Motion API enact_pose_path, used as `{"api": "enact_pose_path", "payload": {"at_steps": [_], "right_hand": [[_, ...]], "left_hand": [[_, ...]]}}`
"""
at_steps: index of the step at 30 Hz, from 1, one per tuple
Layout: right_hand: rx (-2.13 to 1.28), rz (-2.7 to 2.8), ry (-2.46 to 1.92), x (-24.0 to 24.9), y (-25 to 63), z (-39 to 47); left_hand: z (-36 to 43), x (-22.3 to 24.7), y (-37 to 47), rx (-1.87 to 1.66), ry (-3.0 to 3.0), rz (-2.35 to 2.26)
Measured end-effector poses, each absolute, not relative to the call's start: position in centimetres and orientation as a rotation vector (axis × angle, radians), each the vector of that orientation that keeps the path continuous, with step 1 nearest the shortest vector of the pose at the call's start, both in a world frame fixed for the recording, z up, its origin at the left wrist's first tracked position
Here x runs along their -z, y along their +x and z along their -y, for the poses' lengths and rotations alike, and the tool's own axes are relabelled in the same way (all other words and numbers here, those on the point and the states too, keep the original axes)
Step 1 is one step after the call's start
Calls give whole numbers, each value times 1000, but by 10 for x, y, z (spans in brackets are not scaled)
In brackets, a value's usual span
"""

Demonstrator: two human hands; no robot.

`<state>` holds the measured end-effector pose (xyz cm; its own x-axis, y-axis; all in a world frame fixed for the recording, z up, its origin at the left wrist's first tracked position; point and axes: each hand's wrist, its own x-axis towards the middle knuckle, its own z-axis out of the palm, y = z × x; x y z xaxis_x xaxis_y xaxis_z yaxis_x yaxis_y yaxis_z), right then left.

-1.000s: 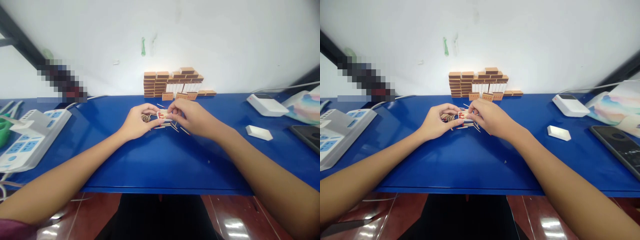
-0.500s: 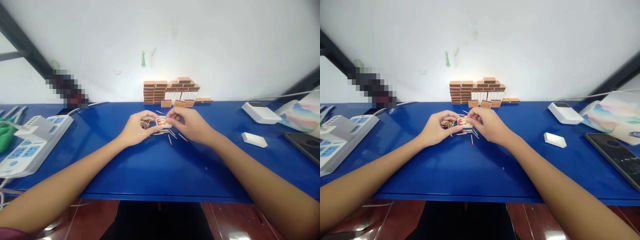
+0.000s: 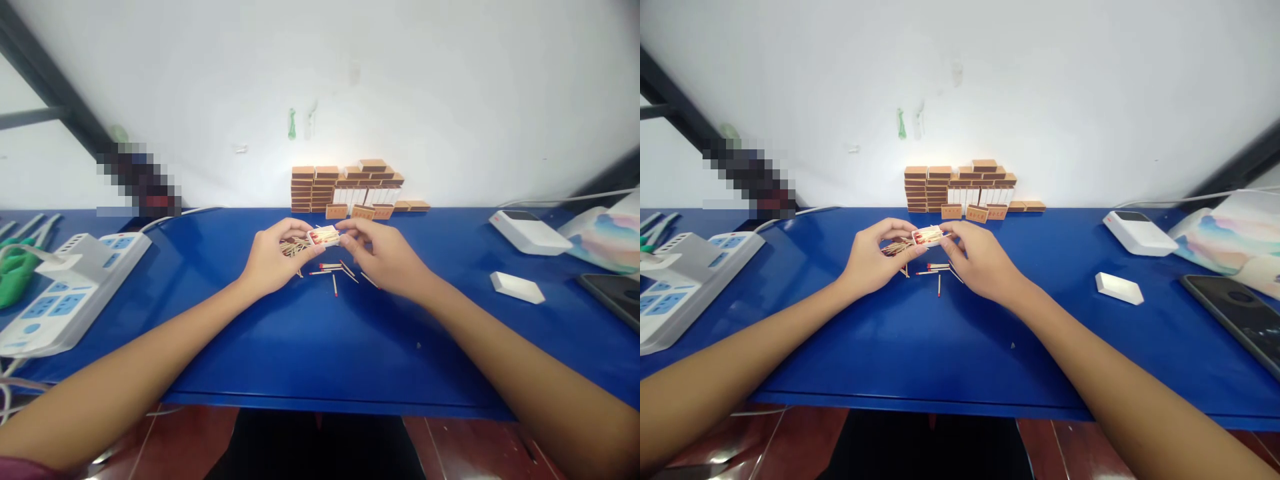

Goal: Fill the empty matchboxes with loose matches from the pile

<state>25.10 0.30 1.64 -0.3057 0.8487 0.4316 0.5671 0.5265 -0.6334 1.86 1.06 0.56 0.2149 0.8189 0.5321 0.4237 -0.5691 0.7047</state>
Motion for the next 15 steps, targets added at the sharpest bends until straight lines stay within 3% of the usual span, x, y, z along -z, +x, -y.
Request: {"api": "enact_pose_path", "payload": {"at_steps": [3,9,15], "right_hand": [[-476,2063,-1075,-15,245,4],[-892,1929,-1219,-14,235,15],[-867,1945,-1153,-9,233,14]], "left_hand": [[-9,-6,20,-1337,2071,-1161],[-9,-6,18,-1364,2065,-1197],[-8,-6,19,-1334,2073,-1188]]}}
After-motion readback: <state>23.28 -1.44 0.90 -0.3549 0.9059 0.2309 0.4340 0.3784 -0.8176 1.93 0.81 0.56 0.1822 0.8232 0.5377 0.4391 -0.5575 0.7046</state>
